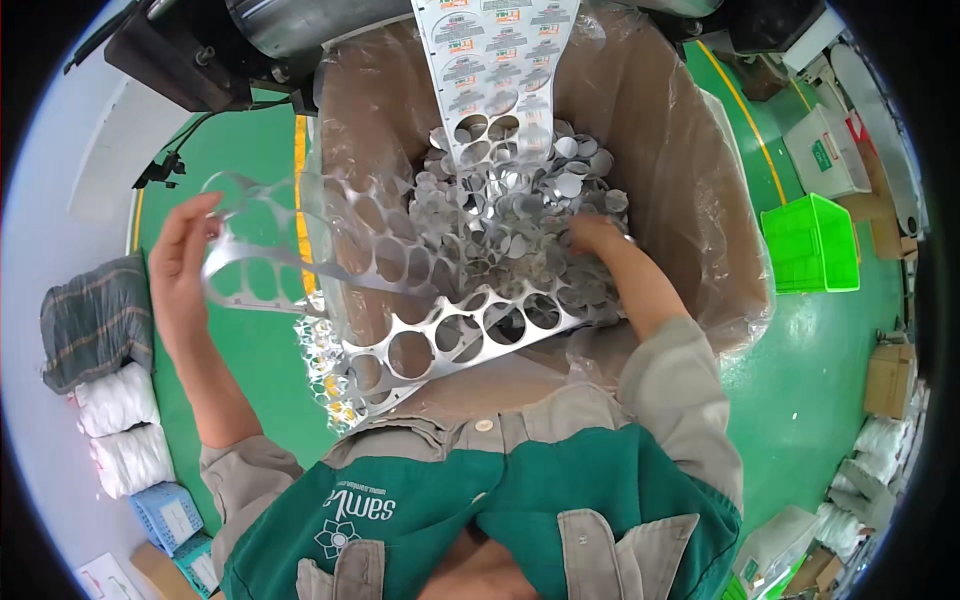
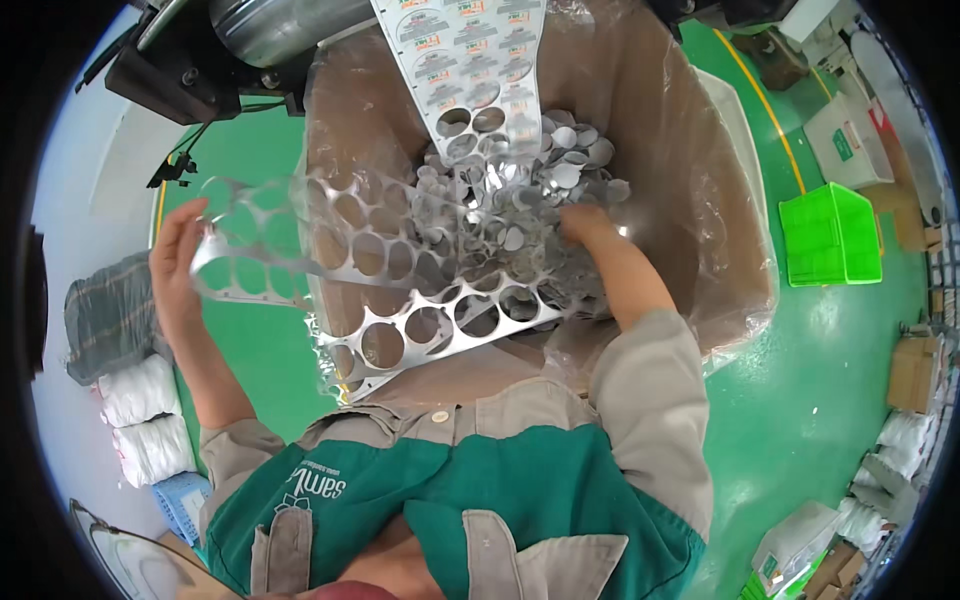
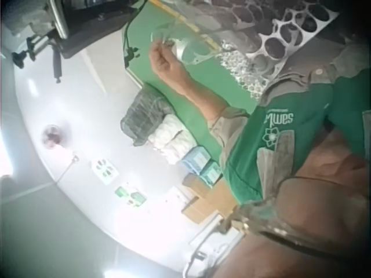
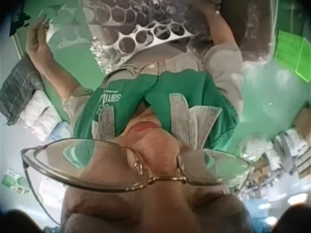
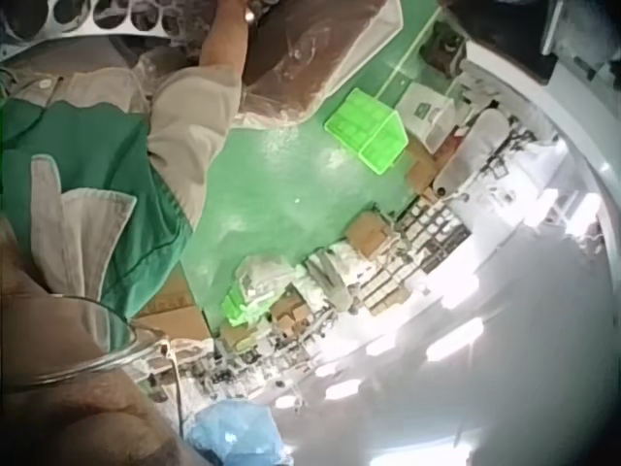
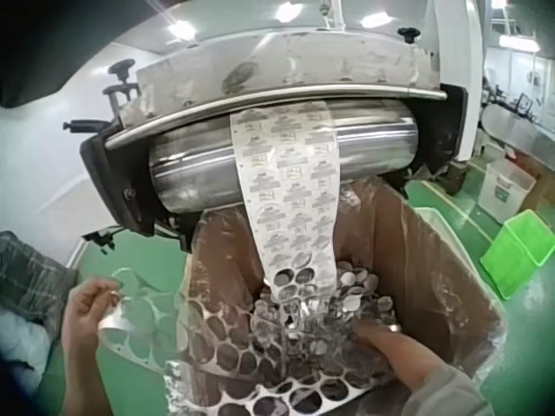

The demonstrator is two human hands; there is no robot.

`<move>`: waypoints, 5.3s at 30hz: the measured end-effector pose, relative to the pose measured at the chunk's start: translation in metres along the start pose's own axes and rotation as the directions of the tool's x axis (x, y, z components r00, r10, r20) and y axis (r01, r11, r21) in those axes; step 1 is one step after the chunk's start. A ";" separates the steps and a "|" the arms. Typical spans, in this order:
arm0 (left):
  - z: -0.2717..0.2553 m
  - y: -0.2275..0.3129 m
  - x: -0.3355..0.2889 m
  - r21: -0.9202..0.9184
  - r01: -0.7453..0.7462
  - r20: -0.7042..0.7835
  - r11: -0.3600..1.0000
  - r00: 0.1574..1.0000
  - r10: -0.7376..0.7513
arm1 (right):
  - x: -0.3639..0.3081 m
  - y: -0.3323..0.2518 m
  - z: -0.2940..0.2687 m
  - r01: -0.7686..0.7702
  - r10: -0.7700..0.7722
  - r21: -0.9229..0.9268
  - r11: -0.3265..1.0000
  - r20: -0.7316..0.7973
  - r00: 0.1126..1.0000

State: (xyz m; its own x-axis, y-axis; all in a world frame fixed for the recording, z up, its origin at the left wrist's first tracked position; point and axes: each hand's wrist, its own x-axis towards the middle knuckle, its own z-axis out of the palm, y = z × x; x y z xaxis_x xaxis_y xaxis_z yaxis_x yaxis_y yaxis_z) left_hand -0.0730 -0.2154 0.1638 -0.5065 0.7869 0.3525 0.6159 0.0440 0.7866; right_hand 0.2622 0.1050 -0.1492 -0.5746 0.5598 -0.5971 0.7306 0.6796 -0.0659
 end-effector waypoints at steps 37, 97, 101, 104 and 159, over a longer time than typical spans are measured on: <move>0.106 0.000 0.019 0.027 0.024 0.282 0.999 0.959 -0.031 | -0.117 -0.045 -0.206 0.493 -0.452 0.797 -0.349 -0.603 0.657; -0.212 -0.056 -0.031 0.636 0.140 -0.202 0.759 0.979 -0.011 | 0.013 0.031 -0.004 -0.038 0.039 -0.019 0.999 0.052 0.998; -0.055 0.004 -0.002 0.533 -0.055 -0.076 0.844 0.991 0.113 | 0.008 0.019 -0.039 0.135 -0.133 -0.003 0.991 0.165 0.977; 0.040 0.009 0.008 0.454 -0.381 0.387 0.805 0.899 0.207 | -0.051 -0.022 -0.137 0.343 -0.312 0.446 0.827 -0.144 0.939; 0.123 -0.037 0.001 0.564 -0.562 0.664 0.604 0.744 0.072 | -0.103 -0.021 -0.200 0.496 -0.289 0.625 -0.602 -0.751 0.594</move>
State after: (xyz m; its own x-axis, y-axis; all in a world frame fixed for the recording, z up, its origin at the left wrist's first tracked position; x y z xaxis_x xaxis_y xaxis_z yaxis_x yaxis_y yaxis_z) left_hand -0.0221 -0.1405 0.0727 0.0686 0.9975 -0.0178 0.9976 -0.0688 -0.0087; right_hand 0.2316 0.1281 0.0737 -0.8296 0.4917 0.2644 -0.4947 -0.4280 -0.7564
